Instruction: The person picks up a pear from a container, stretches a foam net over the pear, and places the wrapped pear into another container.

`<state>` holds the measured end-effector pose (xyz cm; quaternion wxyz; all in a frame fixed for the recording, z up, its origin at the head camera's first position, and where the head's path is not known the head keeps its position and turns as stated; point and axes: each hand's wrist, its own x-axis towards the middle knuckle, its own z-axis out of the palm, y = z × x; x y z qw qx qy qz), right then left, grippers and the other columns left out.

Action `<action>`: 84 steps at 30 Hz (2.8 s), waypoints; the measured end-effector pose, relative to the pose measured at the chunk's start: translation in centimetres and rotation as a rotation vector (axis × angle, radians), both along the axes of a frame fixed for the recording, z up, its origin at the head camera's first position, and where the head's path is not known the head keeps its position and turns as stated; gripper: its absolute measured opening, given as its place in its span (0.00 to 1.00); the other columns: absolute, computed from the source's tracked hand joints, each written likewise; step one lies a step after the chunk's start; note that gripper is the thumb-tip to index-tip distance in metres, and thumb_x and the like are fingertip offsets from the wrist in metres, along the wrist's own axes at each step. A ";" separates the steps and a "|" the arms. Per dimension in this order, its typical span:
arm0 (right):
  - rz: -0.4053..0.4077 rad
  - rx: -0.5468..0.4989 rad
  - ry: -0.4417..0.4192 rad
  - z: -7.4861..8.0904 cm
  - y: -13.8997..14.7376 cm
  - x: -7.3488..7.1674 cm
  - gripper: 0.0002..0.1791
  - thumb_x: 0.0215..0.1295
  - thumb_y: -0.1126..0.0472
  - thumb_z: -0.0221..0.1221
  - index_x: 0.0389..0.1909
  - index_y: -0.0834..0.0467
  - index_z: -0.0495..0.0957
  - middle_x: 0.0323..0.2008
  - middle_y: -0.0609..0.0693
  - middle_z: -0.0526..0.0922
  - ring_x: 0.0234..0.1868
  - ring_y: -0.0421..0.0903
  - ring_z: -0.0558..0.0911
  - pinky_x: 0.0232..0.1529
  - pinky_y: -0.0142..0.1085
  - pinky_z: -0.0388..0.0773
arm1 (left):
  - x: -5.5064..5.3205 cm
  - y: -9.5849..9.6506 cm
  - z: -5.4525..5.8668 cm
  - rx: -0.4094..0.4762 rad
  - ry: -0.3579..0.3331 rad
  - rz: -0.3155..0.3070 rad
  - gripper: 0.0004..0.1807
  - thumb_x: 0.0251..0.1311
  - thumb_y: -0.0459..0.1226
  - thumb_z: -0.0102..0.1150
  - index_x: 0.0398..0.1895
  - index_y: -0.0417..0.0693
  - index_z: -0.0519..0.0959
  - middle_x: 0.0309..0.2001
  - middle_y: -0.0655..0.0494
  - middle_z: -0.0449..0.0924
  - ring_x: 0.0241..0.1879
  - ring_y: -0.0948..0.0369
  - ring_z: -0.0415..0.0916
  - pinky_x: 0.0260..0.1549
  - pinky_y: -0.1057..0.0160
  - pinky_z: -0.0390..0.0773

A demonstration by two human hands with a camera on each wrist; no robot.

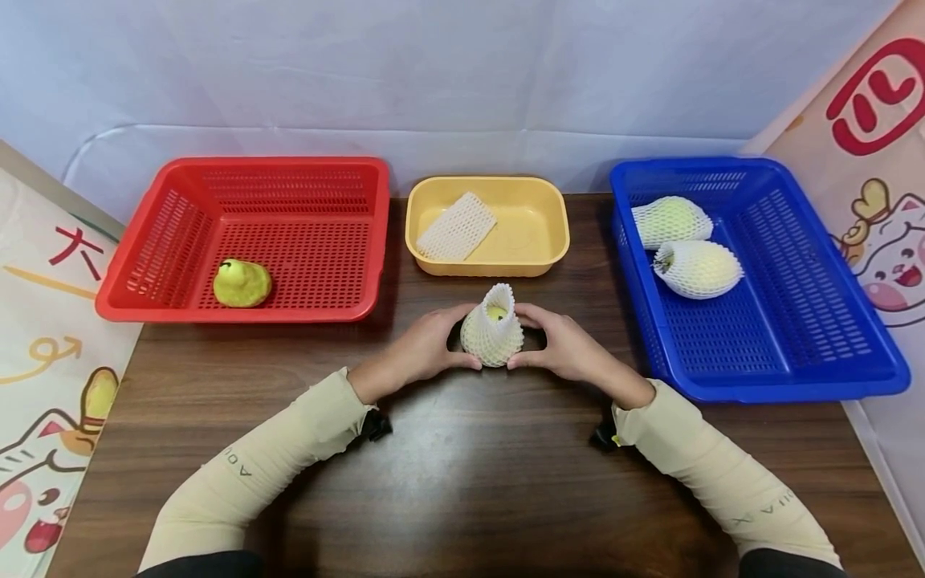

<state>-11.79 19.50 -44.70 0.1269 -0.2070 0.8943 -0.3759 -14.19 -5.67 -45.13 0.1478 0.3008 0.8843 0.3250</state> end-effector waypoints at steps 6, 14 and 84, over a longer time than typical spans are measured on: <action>0.002 -0.046 0.022 0.5 0.1 0.2 0.48 0.54 0.56 0.77 0.73 0.62 0.65 0.69 0.59 0.73 0.66 0.57 0.75 0.63 0.54 0.74 | 0.2 -0.4 0.3 0.060 0.028 0.013 0.53 0.50 0.49 0.80 0.75 0.38 0.63 0.71 0.42 0.69 0.71 0.49 0.65 0.72 0.52 0.64; -0.003 -0.121 -0.007 0.8 -0.4 0.1 0.39 0.60 0.62 0.73 0.71 0.64 0.68 0.67 0.60 0.74 0.61 0.55 0.78 0.57 0.50 0.80 | 0.0 -0.1 0.7 0.132 0.049 -0.006 0.44 0.53 0.45 0.78 0.72 0.42 0.70 0.66 0.46 0.75 0.67 0.53 0.70 0.69 0.56 0.68; -0.110 -0.368 -0.052 2.8 -1.4 0.7 0.32 0.79 0.54 0.53 0.74 0.66 0.58 0.67 0.64 0.70 0.67 0.54 0.70 0.66 0.42 0.69 | 0.8 0.4 0.5 0.823 -0.487 0.088 0.34 0.68 0.27 0.60 0.72 0.24 0.56 0.57 0.30 0.72 0.45 0.63 0.79 0.39 0.69 0.81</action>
